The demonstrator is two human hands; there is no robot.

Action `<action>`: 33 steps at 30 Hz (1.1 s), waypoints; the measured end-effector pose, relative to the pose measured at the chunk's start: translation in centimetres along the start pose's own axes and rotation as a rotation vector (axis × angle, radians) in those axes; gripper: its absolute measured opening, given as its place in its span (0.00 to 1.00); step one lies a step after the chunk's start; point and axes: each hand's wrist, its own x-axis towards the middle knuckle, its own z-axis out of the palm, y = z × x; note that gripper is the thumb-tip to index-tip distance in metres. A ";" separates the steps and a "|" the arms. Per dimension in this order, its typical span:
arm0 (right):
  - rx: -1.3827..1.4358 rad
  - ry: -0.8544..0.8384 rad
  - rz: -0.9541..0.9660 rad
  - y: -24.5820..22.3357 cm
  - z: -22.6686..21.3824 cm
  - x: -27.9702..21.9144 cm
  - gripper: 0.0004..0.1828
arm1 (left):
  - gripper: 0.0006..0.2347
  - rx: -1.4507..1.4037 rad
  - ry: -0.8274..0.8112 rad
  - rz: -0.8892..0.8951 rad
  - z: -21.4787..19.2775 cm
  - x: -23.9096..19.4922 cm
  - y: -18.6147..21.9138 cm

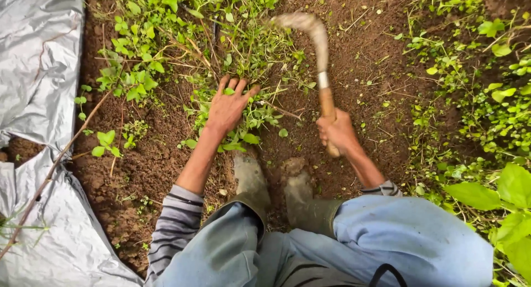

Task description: Cutting and pulling weeds from a field using a sickle and hands.

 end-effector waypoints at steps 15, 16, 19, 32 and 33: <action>0.157 0.102 -0.140 -1.4 2.2 5.4 0.22 | 0.35 0.036 0.014 -0.045 -0.6 1.1 -0.6; 0.160 0.108 -0.143 -0.9 2.0 4.8 0.22 | 0.35 0.038 0.017 -0.039 -0.9 1.1 -0.1; 0.025 -0.026 -0.120 0.0 1.8 4.2 0.30 | 0.33 0.045 -0.072 -0.055 -1.2 1.0 0.1; 0.129 0.090 -0.105 -3.6 2.0 5.7 0.26 | 0.30 0.008 -0.088 -0.021 -1.5 1.0 0.0; 0.121 0.194 -0.245 -3.8 2.2 6.4 0.25 | 0.29 0.008 -0.085 -0.020 -1.6 0.8 0.0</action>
